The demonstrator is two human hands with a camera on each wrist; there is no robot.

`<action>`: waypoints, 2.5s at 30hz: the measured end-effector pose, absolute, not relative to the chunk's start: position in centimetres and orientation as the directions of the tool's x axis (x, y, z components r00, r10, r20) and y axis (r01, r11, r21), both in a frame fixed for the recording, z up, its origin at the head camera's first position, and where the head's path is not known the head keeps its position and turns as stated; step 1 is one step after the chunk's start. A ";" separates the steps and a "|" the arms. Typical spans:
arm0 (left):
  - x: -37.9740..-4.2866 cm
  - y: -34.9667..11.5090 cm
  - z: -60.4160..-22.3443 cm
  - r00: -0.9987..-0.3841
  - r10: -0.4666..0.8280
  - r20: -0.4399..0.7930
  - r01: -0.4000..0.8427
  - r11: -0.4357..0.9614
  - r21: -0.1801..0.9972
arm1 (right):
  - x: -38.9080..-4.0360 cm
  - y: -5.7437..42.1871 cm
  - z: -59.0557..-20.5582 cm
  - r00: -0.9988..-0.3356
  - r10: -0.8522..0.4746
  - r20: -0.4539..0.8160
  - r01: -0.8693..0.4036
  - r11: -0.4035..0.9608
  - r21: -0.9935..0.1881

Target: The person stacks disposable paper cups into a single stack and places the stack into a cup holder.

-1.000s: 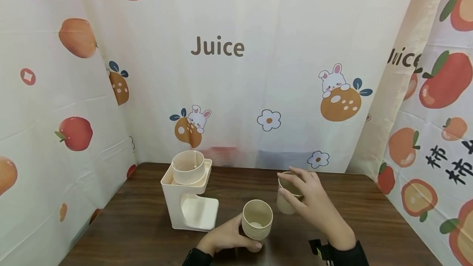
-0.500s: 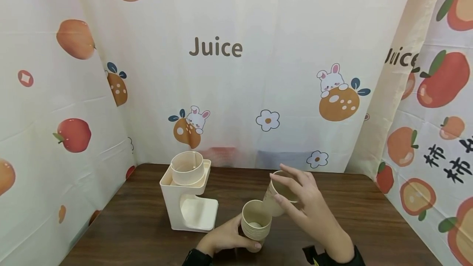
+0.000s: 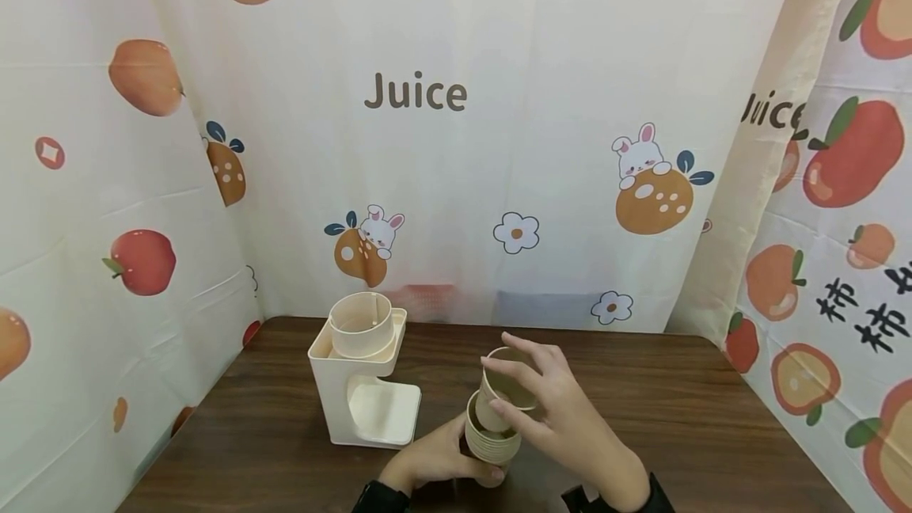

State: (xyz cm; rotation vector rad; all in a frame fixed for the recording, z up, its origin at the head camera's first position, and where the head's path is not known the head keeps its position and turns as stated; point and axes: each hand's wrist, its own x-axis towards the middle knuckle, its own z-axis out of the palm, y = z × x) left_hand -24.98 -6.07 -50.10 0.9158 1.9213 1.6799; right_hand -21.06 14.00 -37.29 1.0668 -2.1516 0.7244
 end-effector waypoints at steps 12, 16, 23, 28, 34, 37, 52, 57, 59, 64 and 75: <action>-24.9 -6.2 -50.1 -0.652 0.751 0.104 0.168 0.009 0.986 | -21.5 13.6 -39.5 -0.581 -0.608 0.541 -0.801 0.543 -0.252; -25.0 -6.1 -50.2 -0.645 0.755 0.118 0.179 -0.001 0.984 | -21.7 13.4 -40.0 -0.586 -0.627 0.514 -0.802 0.538 -0.258; -24.9 -6.2 -50.2 -0.642 0.760 0.108 0.153 -0.010 0.988 | -21.8 13.6 -40.6 -0.619 -0.647 0.445 -0.784 0.544 -0.300; -24.9 -6.2 -50.1 -0.649 0.754 0.105 0.152 -0.007 0.988 | -21.8 13.8 -40.6 -0.635 -0.652 0.414 -0.772 0.547 -0.323; -24.8 -6.3 -50.0 -0.661 0.742 0.109 0.168 0.004 0.986 | -21.9 14.3 -40.4 -0.682 -0.637 0.359 -0.730 0.574 -0.370; -24.7 -6.3 -50.0 -0.670 0.734 0.111 0.180 0.016 0.984 | -22.0 14.7 -40.4 -0.717 -0.628 0.303 -0.691 0.582 -0.430; -25.0 -7.1 -49.3 -0.645 0.739 0.194 0.215 -0.068 0.974 | -23.0 16.8 -41.5 -0.723 -0.689 0.051 -0.561 0.543 -0.624; -25.2 -7.8 -49.1 -0.639 0.750 0.174 0.194 -0.062 0.979 | -23.3 17.1 -42.0 -0.699 -0.714 -0.024 -0.530 0.540 -0.654; -25.2 -8.1 -49.1 -0.650 0.744 0.156 0.188 -0.042 0.981 | -23.5 17.1 -42.2 -0.686 -0.727 -0.023 -0.534 0.525 -0.663; -25.4 -8.4 -49.0 -0.652 0.741 0.158 0.197 -0.036 0.980 | -23.9 17.0 -42.8 -0.667 -0.745 0.005 -0.554 0.492 -0.672; -25.6 -8.4 -49.2 -0.649 0.737 0.190 0.224 -0.053 0.973 | -24.3 17.1 -43.1 -0.672 -0.741 0.006 -0.541 0.485 -0.687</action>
